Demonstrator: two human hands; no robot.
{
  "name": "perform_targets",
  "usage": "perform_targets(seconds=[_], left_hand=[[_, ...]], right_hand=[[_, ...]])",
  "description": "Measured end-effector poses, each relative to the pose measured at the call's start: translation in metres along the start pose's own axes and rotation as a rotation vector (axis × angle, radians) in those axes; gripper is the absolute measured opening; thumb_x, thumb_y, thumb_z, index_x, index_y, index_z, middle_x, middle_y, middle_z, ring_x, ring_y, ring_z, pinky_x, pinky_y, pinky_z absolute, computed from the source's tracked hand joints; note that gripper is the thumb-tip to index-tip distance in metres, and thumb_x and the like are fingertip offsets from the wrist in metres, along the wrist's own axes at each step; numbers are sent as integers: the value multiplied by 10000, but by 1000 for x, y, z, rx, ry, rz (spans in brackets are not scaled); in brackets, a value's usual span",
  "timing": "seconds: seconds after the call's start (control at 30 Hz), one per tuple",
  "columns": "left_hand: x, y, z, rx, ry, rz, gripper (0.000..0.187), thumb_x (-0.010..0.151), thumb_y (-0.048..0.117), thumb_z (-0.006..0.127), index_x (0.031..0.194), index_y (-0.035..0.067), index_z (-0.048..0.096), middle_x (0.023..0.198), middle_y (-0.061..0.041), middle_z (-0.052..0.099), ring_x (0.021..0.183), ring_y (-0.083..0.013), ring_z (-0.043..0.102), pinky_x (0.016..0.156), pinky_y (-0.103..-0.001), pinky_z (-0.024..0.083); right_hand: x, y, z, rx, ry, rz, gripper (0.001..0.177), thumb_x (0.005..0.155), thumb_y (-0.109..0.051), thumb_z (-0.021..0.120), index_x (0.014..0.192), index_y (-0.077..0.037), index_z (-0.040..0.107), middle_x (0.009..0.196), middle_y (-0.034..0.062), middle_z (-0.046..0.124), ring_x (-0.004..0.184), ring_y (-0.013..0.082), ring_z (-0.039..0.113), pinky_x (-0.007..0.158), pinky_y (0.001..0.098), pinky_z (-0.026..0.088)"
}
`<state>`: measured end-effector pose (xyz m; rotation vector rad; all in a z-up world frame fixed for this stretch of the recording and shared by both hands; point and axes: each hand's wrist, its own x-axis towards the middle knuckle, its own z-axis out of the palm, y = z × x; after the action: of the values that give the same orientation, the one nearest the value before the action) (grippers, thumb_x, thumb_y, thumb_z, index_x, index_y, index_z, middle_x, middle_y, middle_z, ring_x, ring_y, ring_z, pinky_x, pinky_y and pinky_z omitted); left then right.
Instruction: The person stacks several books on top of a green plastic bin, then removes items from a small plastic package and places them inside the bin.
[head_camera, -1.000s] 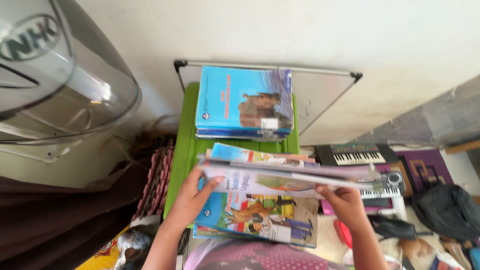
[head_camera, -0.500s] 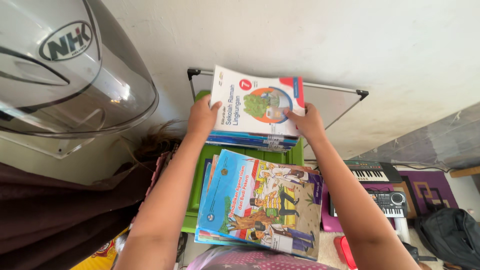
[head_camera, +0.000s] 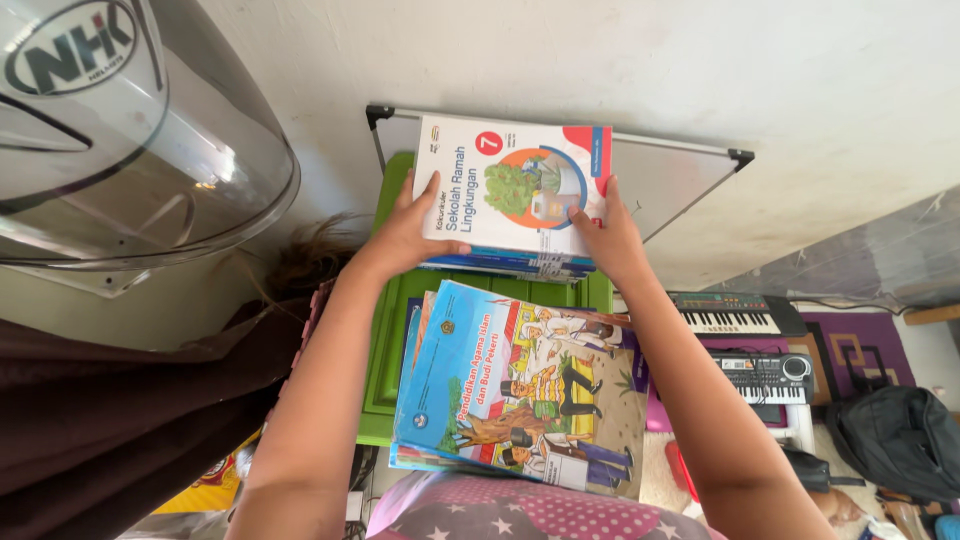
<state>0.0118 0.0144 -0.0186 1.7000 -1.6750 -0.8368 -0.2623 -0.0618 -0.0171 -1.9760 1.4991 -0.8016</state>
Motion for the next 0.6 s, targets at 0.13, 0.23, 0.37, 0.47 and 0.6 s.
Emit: perform_targets(seconds=[0.13, 0.23, 0.37, 0.47, 0.6], left_hand=[[1, 7, -4, 29, -21, 1, 1136, 516, 381, 810, 1377, 80, 133, 1421, -258, -30, 1331, -327, 102, 1054, -327, 181], [-15, 20, -8, 40, -7, -68, 1159, 533, 396, 811, 1391, 81, 98, 1402, -258, -15, 1321, -357, 17, 1039, -381, 146], [-58, 35, -20, 13, 168, -76, 1032, 611, 403, 768, 1378, 102, 146, 1404, -285, -21, 1298, -384, 78, 1004, -439, 205], [-101, 40, -22, 26, 130, -39, 892, 629, 410, 715, 1368, 191, 267, 1426, -180, 273, 1328, -317, 296, 1074, -403, 289], [-127, 44, -7, 130, -20, -72, 994, 499, 424, 794, 1327, 272, 267, 1371, -173, 246, 1289, -327, 250, 1033, -410, 257]], right_hand=[[0, -4, 0, 1, 5, 27, 773, 796, -324, 597, 1322, 81, 201, 1191, 261, 479, 1117, 324, 481, 919, 343, 370], [-13, -6, -13, 62, 32, 58, 753, 827, -356, 590, 1356, 19, 209, 1206, 261, 461, 1130, 322, 473, 924, 358, 369], [-73, -7, -63, 2, 147, -13, 718, 809, -336, 652, 1363, -37, 305, 1261, 247, 432, 1102, 288, 484, 849, 392, 405], [-128, -9, -76, -120, 104, 242, 727, 685, -356, 691, 1264, -9, 420, 1032, 200, 528, 829, 239, 561, 700, 344, 482], [-183, -14, -70, 100, -118, 423, 769, 605, -346, 721, 1222, 17, 439, 940, 145, 594, 789, 182, 585, 656, 321, 500]])
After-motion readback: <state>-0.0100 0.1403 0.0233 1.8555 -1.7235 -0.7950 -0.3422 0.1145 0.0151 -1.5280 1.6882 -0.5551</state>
